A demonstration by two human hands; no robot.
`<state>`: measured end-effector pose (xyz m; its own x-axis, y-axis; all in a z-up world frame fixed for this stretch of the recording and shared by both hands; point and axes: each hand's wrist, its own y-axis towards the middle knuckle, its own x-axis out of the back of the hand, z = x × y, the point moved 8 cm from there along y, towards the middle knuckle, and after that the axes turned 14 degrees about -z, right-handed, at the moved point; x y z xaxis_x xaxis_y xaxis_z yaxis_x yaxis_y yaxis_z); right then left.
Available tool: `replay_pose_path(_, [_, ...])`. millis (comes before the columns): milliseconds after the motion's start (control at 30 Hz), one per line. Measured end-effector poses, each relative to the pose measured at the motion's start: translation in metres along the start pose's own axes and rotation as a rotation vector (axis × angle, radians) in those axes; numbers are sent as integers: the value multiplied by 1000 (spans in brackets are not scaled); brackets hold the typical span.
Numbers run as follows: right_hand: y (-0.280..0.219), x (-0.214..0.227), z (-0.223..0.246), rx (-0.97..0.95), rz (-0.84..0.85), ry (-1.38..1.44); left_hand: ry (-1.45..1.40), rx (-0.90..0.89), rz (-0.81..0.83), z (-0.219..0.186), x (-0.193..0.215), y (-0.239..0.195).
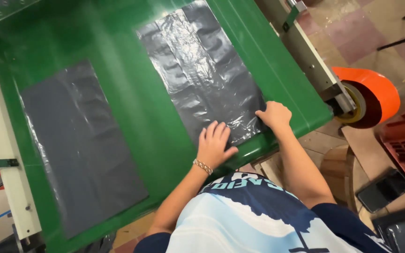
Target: Folding plastic bags from a conveyor belt and stacking them into a crate
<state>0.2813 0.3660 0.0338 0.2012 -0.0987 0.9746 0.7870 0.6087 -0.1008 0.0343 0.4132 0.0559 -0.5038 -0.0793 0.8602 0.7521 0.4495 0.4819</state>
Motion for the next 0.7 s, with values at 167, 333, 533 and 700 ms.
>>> replay_pose_path(167, [11,9,-6,-50,-55,333,-24,13,-30,-3,23,-15])
replay_pose_path(333, [-21,99,43,-23,-172,823,10,89,-183,33,23,-29])
replay_pose_path(533, [-47,86,19,130,-40,1159,65,18,-188,55,68,-57])
replay_pose_path(700, [-87,59,-32,194,657,1326,-423,266,71,49,167,-38])
